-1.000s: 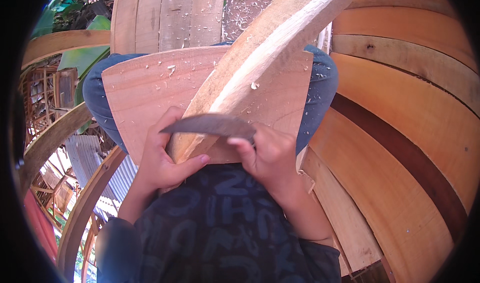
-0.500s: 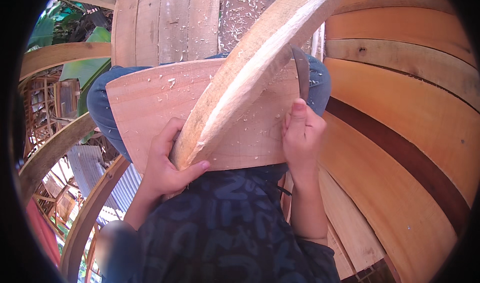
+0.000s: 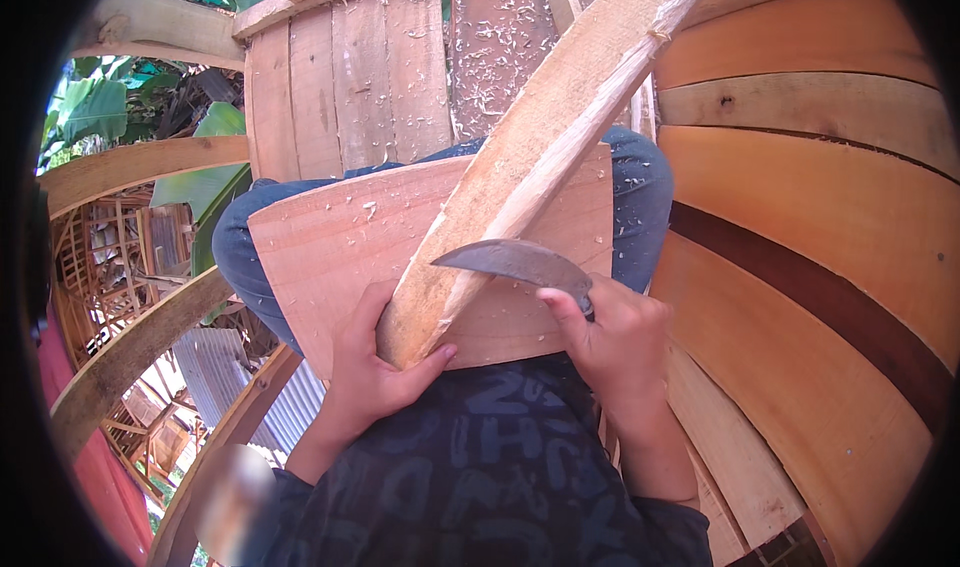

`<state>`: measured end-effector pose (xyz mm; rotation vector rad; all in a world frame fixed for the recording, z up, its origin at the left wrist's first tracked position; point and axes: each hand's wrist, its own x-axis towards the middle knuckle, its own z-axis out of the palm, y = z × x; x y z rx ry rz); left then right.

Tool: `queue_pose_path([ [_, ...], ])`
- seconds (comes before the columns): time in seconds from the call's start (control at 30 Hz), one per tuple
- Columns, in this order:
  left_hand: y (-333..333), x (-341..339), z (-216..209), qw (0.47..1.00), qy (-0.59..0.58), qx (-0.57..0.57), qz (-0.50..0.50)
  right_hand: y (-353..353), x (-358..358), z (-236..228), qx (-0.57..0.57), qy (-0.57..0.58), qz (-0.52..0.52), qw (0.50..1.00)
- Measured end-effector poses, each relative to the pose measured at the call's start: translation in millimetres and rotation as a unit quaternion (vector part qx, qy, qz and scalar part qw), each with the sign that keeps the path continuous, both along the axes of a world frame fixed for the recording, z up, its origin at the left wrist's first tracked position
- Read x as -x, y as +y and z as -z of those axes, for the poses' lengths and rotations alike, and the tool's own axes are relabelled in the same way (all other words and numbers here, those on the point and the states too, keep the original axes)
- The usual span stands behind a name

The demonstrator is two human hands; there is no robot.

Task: The person sits on a wooden platform and uses a curved blade to shave a long wooden plank resting on their lap. They repeatedly draw the blade along the plank to remove thin shavings, occasionally adjusting the plank's position.

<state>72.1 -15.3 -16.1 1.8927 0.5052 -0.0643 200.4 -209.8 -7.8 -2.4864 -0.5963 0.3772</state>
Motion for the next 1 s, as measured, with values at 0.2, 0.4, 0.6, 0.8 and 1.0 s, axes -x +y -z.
queue_pose_path([
  [0.2,-1,4,5,1.0,0.007,-0.014,0.007,1,1,22,-0.022,-0.038,-0.04,0.998],
  [0.4,-1,2,4,1.0,0.023,-0.005,0.005,-6,-25,22,0.028,-0.113,-0.032,0.993],
  [0.6,-1,4,5,1.0,0.014,-0.01,0.0,-31,-48,49,0.004,-0.12,0.1,0.988],
  [0.8,-1,5,4,0.999,0.031,-0.013,0.002,-41,-60,-1,-0.04,-0.015,0.133,0.99],
  [1.0,9,3,6,0.998,0.022,0.059,0.012,4,-6,17,0.033,-0.068,-0.069,0.995],
])
